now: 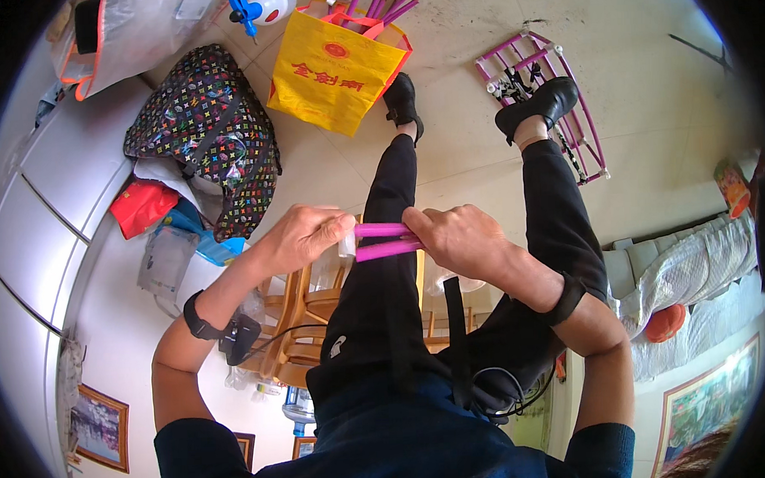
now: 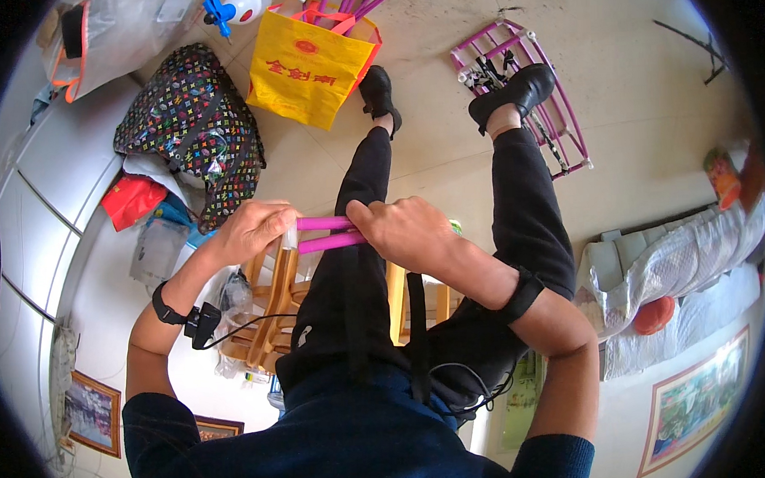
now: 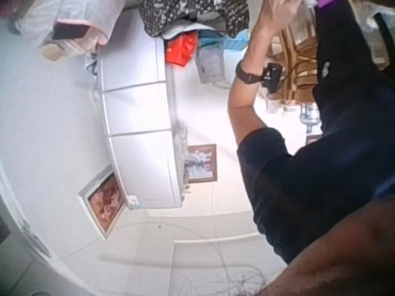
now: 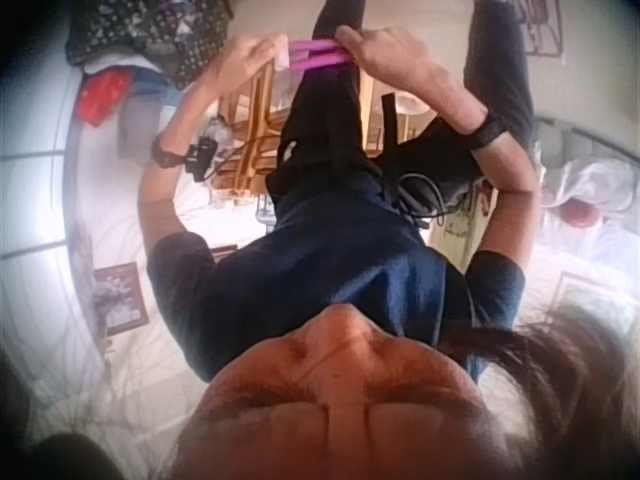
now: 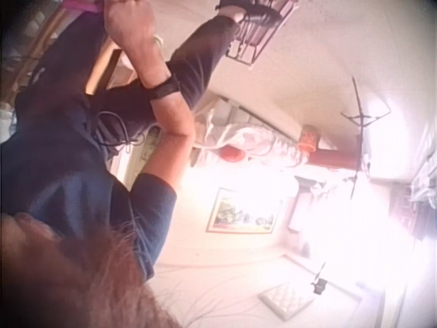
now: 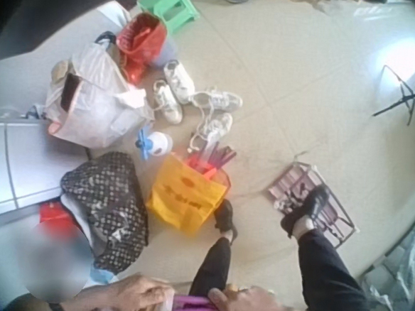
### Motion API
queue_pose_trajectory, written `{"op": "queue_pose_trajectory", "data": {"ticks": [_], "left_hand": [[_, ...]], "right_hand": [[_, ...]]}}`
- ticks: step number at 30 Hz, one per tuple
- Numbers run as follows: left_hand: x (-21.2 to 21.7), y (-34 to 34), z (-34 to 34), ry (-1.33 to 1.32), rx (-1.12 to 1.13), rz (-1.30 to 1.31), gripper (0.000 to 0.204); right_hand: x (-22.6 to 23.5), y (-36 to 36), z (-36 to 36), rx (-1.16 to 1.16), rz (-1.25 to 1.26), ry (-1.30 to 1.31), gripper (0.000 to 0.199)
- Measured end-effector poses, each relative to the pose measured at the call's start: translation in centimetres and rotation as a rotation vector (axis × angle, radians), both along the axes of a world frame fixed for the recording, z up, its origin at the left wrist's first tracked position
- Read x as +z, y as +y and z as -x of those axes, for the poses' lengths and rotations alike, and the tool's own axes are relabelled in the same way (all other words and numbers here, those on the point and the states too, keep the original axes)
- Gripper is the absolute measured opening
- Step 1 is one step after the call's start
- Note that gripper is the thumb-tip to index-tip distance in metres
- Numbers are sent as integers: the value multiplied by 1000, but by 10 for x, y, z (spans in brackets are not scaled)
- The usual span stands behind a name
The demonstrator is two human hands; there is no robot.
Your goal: The person disassembles a pink metal drying rack by hand, removing rods and joints one by one. The person places the disassembled parts into a yellow and red shopping bag.
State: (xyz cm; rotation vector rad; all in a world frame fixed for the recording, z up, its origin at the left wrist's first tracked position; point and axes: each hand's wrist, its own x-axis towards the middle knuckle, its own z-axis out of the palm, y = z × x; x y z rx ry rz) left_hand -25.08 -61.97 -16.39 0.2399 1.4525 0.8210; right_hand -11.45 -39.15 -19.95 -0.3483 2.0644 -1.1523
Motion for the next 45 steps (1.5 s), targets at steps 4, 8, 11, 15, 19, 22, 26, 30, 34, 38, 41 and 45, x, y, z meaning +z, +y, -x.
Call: {"op": "queue_pose_trajectory", "data": {"ticks": [4,8,11,15,19,22,26,30,34,38,41,45], "left_hand": [[-5,8,-2,23,-204,133,39],[-19,-2,-5,56,-259,64,37],[-40,-23,1,92,-324,72,37],[-76,-37,-10,217,60,113,69],[-114,-26,-39,484,410,134,77],[-121,-14,-86,389,323,175,60],[-127,9,-158,192,293,10,35],[-147,21,-198,150,257,130,31],[-167,24,-214,160,327,196,24],[-195,39,-220,151,360,250,22],[-222,56,-226,144,420,222,23],[-250,73,-237,54,490,236,22]], "right_hand": [[-1,-6,4,177,-193,-74,17],[-4,-9,4,43,-123,25,23],[-12,-10,5,-26,-88,85,31],[-23,-10,10,-166,-96,-174,30],[-50,19,20,-415,-326,-272,24],[-83,65,25,-559,-376,-324,27],[-134,111,28,-633,-352,-615,30],[-185,114,4,-749,-221,-899,27],[-254,74,-54,-793,-282,-862,27],[-337,34,-108,-600,-665,-419,21],[-389,22,-135,-772,-723,-477,19],[-428,14,-164,-748,-755,-516,19]]}}
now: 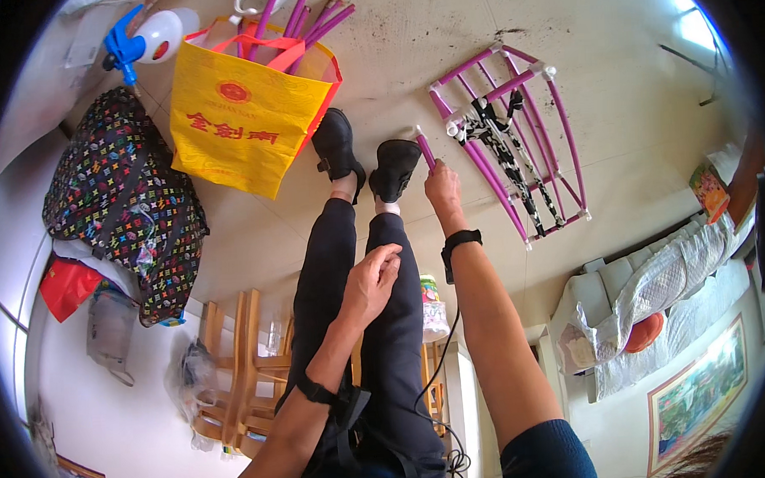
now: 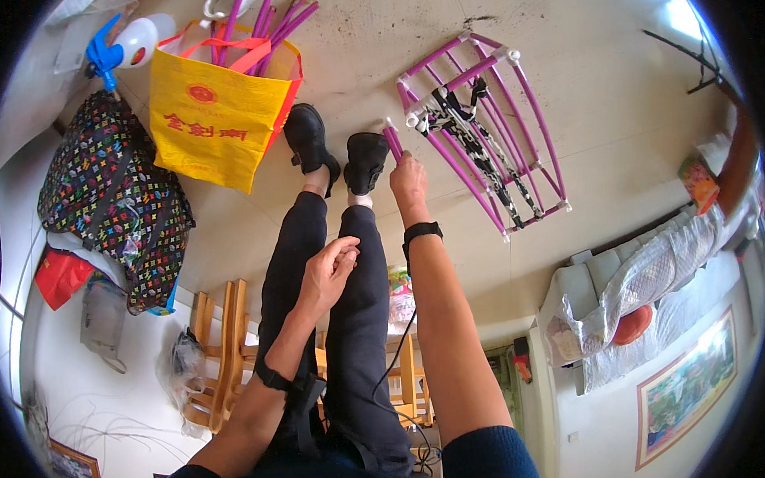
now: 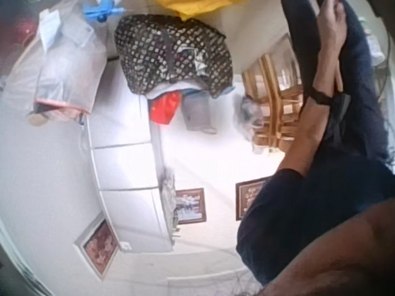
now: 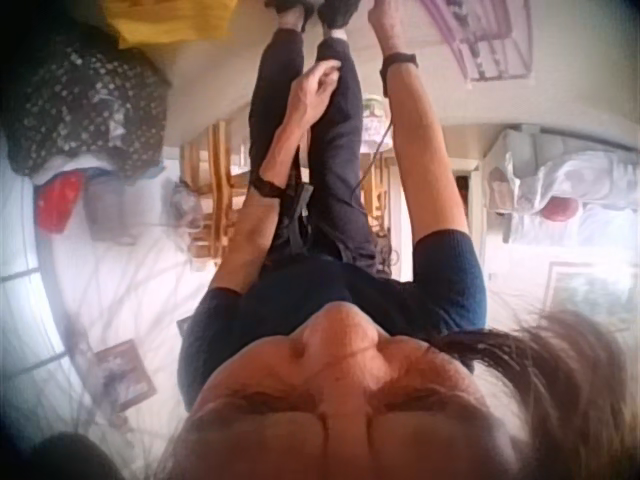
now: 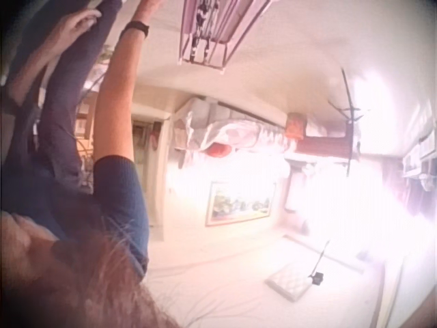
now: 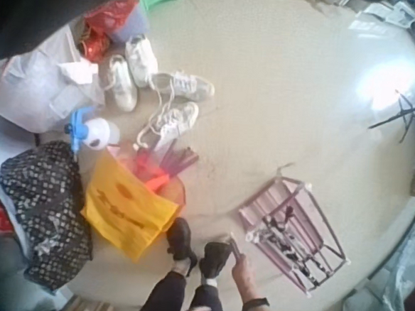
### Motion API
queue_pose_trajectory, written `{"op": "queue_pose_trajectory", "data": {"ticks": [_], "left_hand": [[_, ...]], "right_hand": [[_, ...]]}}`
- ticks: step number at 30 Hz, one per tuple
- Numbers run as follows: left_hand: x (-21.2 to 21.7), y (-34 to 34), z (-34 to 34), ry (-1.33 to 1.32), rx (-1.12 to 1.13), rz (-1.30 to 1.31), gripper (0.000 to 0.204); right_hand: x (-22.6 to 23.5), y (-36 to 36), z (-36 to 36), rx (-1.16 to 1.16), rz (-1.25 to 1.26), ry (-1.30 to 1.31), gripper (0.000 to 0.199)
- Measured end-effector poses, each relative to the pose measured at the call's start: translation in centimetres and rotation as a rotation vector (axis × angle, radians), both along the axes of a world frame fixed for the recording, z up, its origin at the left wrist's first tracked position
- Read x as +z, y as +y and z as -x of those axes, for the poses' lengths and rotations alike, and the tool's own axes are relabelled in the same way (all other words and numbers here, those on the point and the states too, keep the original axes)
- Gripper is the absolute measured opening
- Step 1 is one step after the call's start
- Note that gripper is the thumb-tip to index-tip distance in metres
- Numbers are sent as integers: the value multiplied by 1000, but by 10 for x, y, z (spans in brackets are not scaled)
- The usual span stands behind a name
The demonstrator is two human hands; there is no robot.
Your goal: The person disassembles a pink metal drying rack by hand, removing rods and joints one by one. The person places the disassembled parts into a yellow and red shopping bag.
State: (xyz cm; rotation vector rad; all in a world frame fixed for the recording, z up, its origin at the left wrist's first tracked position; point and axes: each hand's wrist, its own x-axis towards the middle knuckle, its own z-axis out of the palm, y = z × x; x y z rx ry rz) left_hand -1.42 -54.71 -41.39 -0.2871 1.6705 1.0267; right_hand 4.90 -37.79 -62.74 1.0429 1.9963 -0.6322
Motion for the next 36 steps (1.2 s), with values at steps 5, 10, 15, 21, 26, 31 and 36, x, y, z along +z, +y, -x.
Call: {"op": "queue_pose_trajectory", "data": {"ticks": [5,10,15,21,26,31,36], "left_hand": [[-7,21,0,-41,-51,24,22],[-11,41,21,-57,29,-32,21],[-13,50,45,50,25,36,24],[-7,78,44,1,33,-90,22],[-13,64,42,-41,-56,28,23],[-17,48,29,-13,-127,-14,23],[-15,42,20,-49,-188,23,23]], "right_hand": [[-13,12,-24,-86,68,8,19],[-41,-7,-26,-163,210,-191,22],[-63,-3,-42,-23,58,-158,36],[-43,50,-54,-34,104,-180,28],[-49,44,-38,139,-80,104,35],[-75,68,-66,455,-248,146,12],[-106,86,-98,565,-292,351,16]]}}
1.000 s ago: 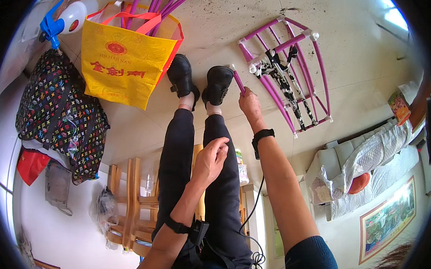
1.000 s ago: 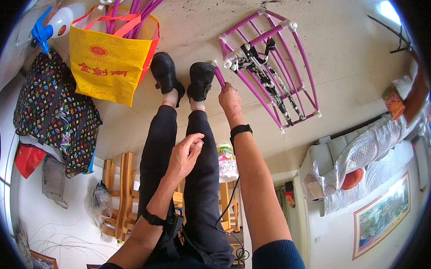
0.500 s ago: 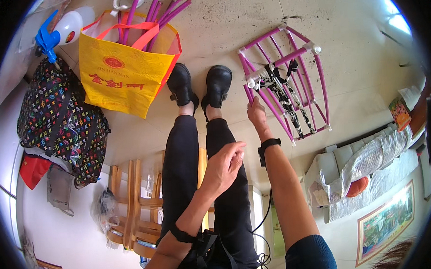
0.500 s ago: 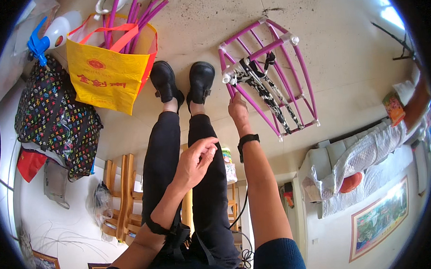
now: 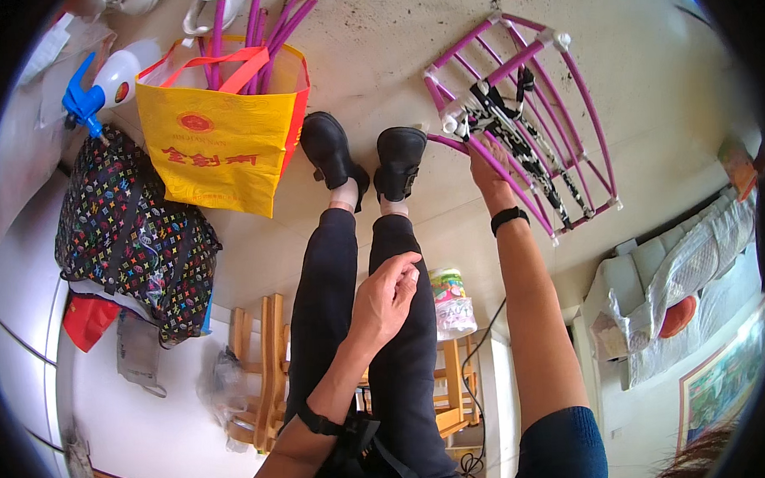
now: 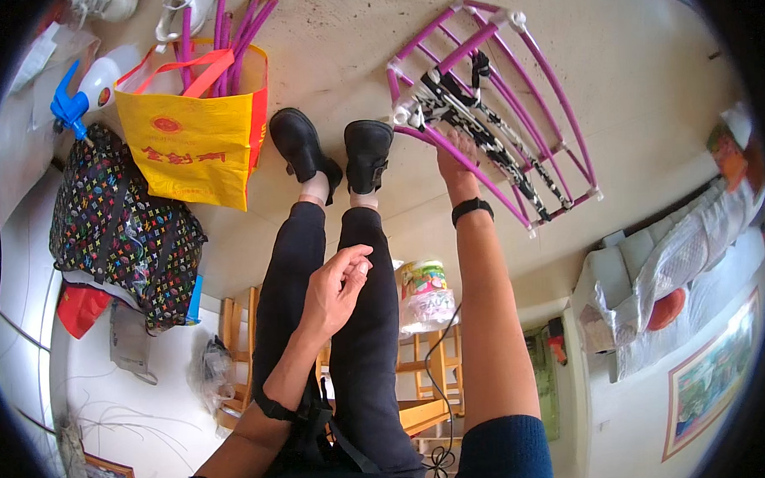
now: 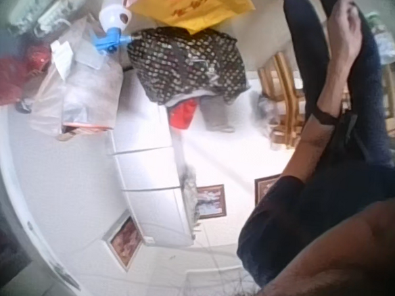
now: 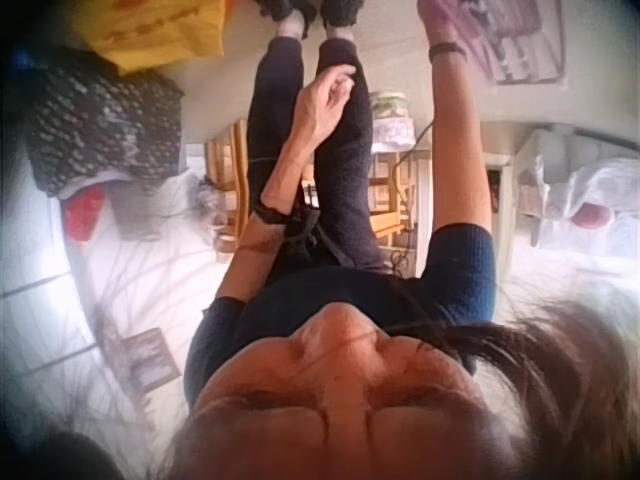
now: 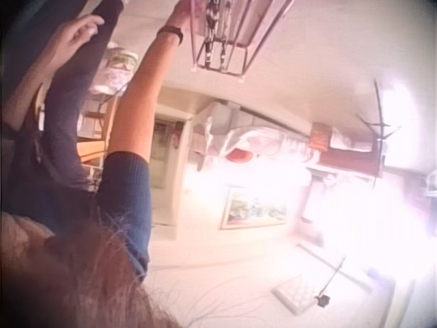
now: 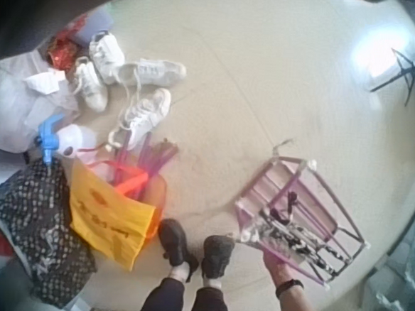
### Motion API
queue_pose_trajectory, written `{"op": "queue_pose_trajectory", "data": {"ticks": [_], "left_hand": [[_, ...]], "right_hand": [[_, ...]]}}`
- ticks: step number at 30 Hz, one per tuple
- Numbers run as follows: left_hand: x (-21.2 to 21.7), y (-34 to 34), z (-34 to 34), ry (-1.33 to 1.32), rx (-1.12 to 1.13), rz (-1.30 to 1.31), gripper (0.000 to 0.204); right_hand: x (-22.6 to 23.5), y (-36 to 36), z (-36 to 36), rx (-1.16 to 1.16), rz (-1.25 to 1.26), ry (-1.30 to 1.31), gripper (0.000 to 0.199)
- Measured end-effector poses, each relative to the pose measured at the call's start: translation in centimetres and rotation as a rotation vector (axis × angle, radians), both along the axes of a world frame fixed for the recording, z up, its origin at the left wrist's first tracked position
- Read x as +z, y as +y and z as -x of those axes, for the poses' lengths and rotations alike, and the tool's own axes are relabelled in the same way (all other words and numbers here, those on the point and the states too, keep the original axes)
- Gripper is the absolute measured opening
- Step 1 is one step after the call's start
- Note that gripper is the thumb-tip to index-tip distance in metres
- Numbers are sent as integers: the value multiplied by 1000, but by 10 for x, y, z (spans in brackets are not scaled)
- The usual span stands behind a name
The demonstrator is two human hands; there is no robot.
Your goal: The person disassembles a pink metal drying rack by hand, removing rods and joints one by one. The person places the disassembled parts into a yellow and red shopping bag.
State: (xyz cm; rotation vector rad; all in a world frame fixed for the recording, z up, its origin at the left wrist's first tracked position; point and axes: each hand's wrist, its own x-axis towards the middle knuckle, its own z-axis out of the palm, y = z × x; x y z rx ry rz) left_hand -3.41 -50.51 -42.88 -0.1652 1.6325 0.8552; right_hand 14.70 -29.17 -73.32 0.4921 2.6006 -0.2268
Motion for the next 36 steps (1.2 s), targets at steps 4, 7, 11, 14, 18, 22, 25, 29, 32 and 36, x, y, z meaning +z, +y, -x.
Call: {"op": "queue_pose_trajectory", "data": {"ticks": [4,7,11,14,18,22,25,29,32,36], "left_hand": [[1,1,0,-18,-26,-16,24],[0,6,6,21,20,-25,23],[-1,13,16,41,46,-34,22],[-1,17,23,15,71,-37,21],[-3,18,33,15,95,-20,23],[-3,19,41,-26,84,-21,26],[-2,20,44,-23,92,-42,26],[-2,15,44,-7,86,-55,26],[-4,5,43,22,74,-54,24],[-7,-9,40,49,66,-41,24]], "right_hand": [[-8,-4,-19,7,129,7,20],[-6,-9,-19,-33,169,30,16],[13,-15,1,-30,126,-89,7],[33,-23,28,-197,175,-460,9],[52,-31,57,-347,244,-662,16],[63,-50,63,-411,217,-634,20],[68,-68,61,-414,146,-583,17],[70,-64,66,-403,203,-597,20],[70,-35,73,-431,378,-547,36],[80,-30,77,-325,238,-402,24]]}}
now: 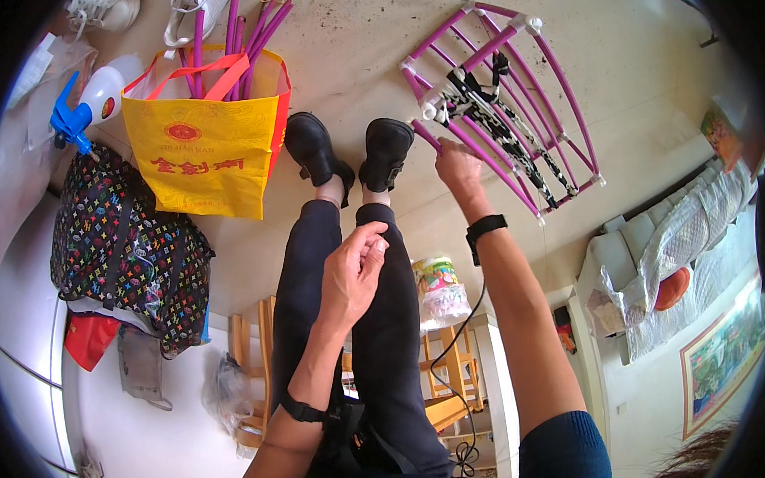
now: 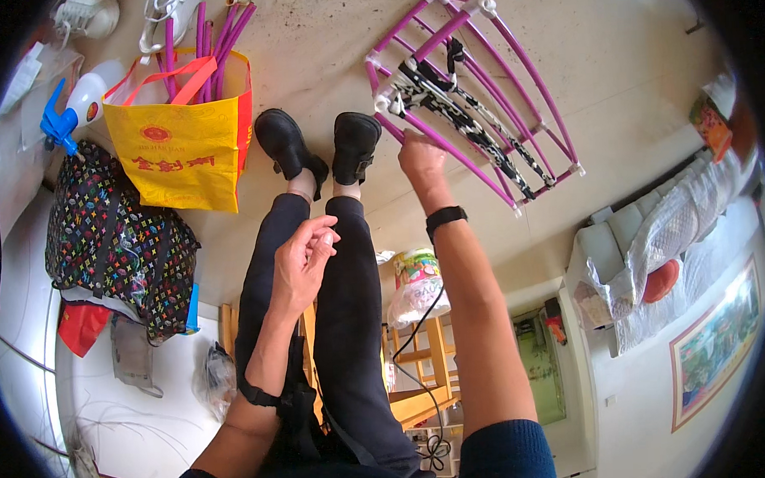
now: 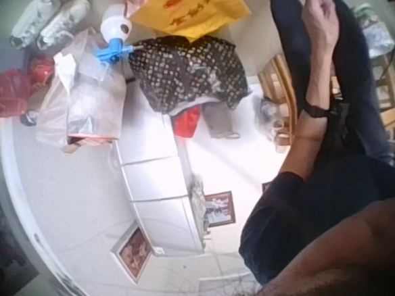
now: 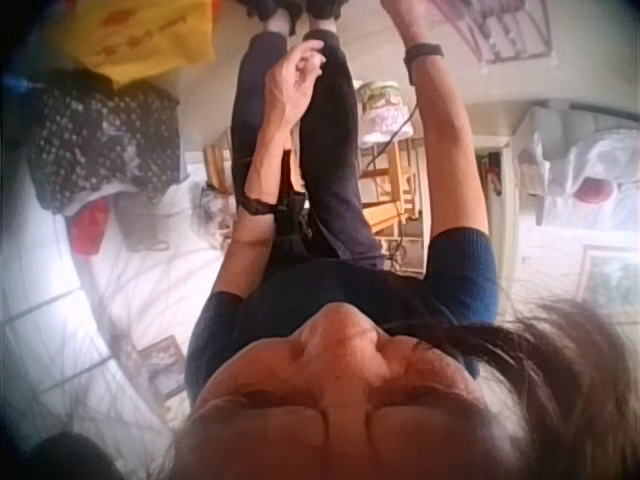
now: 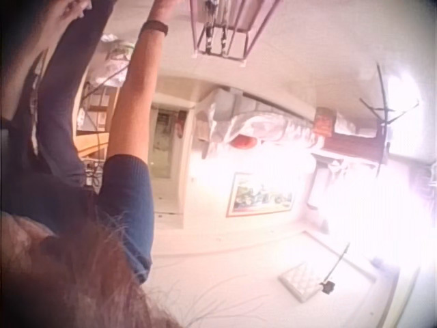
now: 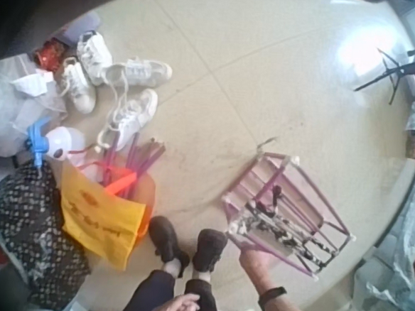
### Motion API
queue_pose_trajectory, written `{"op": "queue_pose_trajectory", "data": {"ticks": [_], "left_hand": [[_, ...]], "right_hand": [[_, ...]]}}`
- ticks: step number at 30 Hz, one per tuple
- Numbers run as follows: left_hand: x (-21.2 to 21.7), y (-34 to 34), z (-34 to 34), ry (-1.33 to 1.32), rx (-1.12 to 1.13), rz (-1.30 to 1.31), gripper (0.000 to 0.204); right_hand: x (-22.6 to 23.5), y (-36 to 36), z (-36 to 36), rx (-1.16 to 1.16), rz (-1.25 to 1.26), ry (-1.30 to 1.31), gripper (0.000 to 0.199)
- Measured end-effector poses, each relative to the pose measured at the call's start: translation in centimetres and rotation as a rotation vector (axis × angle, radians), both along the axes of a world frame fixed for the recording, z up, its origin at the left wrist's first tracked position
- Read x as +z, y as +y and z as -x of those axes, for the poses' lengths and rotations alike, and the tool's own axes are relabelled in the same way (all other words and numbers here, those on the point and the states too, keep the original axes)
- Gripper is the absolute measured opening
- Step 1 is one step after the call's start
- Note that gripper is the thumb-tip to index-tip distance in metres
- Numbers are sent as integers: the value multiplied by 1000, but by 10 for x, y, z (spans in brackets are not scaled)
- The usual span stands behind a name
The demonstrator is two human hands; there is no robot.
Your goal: The person disassembles a pink metal drying rack by hand, removing rods and joints one by one. The person places the disassembled parts into a yellow and red shopping bag.
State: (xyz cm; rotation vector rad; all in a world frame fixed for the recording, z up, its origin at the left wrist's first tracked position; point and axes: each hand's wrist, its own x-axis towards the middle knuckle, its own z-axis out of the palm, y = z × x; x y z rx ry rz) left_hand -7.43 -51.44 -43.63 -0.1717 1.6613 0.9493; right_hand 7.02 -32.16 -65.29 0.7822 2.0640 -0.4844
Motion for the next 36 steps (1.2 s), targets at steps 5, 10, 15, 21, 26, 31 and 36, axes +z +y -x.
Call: {"op": "queue_pose_trajectory", "data": {"ticks": [5,10,15,21,26,31,36], "left_hand": [[-2,-5,-7,-60,4,15,25],[-3,0,-7,-42,-20,9,25],[-4,7,-1,-22,15,28,25],[-3,20,-4,-61,-11,28,25],[0,24,-2,-62,-58,81,26],[0,24,-5,-43,-24,51,26],[2,20,-6,-25,-74,42,24]], "right_hand": [[21,-38,-9,-35,-53,-73,44],[12,-65,-10,-557,95,37,47],[-13,-90,0,-1235,182,-42,43],[-10,-81,-4,-1398,333,-98,50],[0,-51,-17,-1335,521,-144,58],[0,-26,-33,-1215,641,-212,57],[-3,2,-45,-981,679,-254,59]]}}
